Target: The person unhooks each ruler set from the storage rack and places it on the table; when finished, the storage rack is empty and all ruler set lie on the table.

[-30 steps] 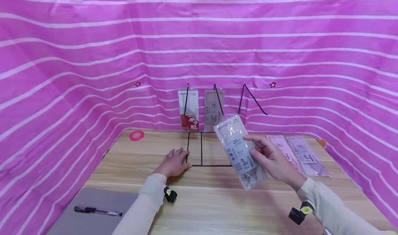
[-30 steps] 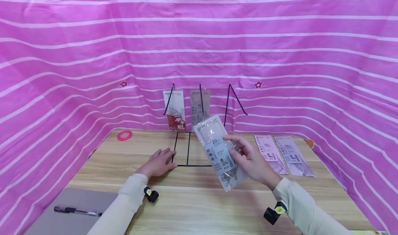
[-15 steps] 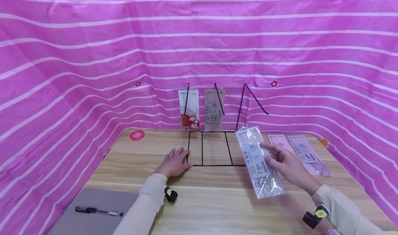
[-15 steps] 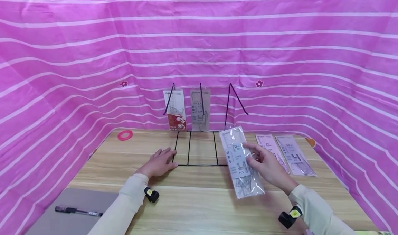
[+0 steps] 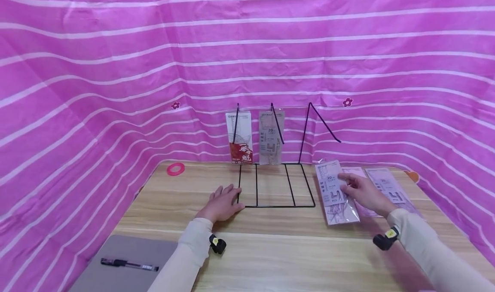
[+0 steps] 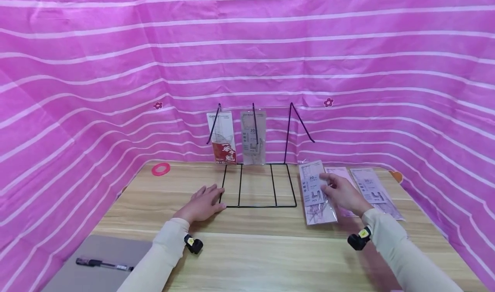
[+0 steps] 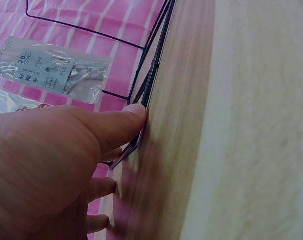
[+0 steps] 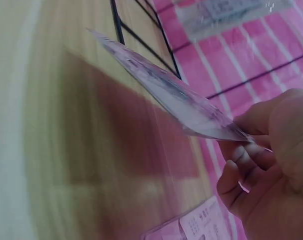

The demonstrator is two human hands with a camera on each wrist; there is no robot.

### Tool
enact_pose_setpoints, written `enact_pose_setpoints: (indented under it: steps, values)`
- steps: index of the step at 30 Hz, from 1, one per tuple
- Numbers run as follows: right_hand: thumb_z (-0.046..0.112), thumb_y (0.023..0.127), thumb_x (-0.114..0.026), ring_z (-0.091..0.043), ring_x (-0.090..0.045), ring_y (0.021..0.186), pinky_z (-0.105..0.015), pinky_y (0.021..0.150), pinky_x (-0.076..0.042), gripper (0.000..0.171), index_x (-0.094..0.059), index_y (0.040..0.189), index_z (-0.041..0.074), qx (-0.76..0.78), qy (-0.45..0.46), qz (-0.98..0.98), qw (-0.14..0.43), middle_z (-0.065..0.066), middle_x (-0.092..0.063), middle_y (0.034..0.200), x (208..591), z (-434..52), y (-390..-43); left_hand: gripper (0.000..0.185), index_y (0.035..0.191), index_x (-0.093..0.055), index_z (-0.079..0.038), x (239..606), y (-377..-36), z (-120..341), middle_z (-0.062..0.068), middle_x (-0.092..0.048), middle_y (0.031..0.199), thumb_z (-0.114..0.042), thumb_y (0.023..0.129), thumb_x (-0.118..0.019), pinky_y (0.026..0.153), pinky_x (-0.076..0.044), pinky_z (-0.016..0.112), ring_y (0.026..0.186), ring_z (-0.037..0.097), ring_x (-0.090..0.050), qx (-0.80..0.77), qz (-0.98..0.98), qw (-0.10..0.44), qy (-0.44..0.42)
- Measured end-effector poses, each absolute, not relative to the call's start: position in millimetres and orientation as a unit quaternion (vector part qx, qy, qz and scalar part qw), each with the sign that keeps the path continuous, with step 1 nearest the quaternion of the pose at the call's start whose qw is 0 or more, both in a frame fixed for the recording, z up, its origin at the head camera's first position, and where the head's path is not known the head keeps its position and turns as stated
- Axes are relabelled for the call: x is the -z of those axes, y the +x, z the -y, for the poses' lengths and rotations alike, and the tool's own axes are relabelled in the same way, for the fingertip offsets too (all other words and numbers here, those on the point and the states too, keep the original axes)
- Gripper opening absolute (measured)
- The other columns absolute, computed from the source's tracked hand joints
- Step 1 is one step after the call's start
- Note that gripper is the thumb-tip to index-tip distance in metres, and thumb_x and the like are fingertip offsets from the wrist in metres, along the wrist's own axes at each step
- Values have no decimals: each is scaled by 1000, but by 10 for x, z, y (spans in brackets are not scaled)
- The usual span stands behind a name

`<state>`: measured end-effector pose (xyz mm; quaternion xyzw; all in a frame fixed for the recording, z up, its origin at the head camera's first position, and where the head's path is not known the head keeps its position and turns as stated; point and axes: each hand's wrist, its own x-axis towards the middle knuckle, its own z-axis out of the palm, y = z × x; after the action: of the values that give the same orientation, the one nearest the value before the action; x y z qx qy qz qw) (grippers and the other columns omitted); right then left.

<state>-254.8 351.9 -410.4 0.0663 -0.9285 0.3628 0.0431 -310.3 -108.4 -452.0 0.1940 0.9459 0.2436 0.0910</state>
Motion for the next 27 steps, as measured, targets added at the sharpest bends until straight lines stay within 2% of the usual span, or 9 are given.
enact_pose_setpoints:
  steps: [7,11,14,16,19,22,27]
  values:
    - [14,105,-62,-26,-67,108,-25,85,-53,49,-53,148,-7,-344,64,937,12,-27,-69,127,4189,-3585,-2742,62,159,-47,-16,4525,-3084,1054,19,-29,172,-42,105,-62,128,-10,72,160,53,-15,-249,-945,87,193]
    - [12,102,-64,-34,-69,109,-40,91,-59,50,-53,145,-11,-316,62,947,5,-31,-69,124,4219,-3578,-2828,62,159,-47,-17,4534,-3086,1045,18,-29,173,-42,105,-62,129,-10,71,160,52,-14,-246,-946,87,193]
    - [11,99,-66,-36,-69,107,-52,96,-57,50,-55,141,-14,-293,56,955,8,-31,-70,120,4240,-3565,-2900,62,159,-47,-17,4541,-3099,1041,18,-29,173,-42,105,-62,129,-10,71,160,52,-14,-245,-946,87,192]
    - [12,97,-66,-35,-69,105,-54,97,-56,51,-55,140,-14,-283,40,958,7,-28,-71,117,4262,-3558,-2947,62,159,-47,-18,4546,-3106,1042,18,-28,173,-43,105,-62,129,-10,70,160,52,-14,-244,-947,86,190]
    - [13,95,-66,-34,-69,100,-54,95,-56,51,-56,137,-14,-274,19,962,6,-26,-72,110,4311,-3550,-3008,63,159,-47,-18,4548,-3108,1048,17,-28,173,-44,104,-62,129,-10,70,160,51,-14,-243,-948,86,187]
    - [16,94,-65,-31,-68,92,-48,86,-57,48,-58,132,-13,-255,0,967,10,-23,-71,104,4369,-3528,-3046,62,159,-47,-18,4543,-3105,1057,17,-29,173,-43,104,-62,128,-11,71,160,51,-15,-242,-948,86,187]
    - [21,90,-65,-31,-62,84,-42,70,-51,47,-61,127,-6,-197,-37,979,45,-24,-57,107,4423,-3438,-3026,62,159,-47,-18,4538,-3098,1062,17,-29,173,-43,104,-62,129,-10,70,161,51,-15,-242,-949,86,183]
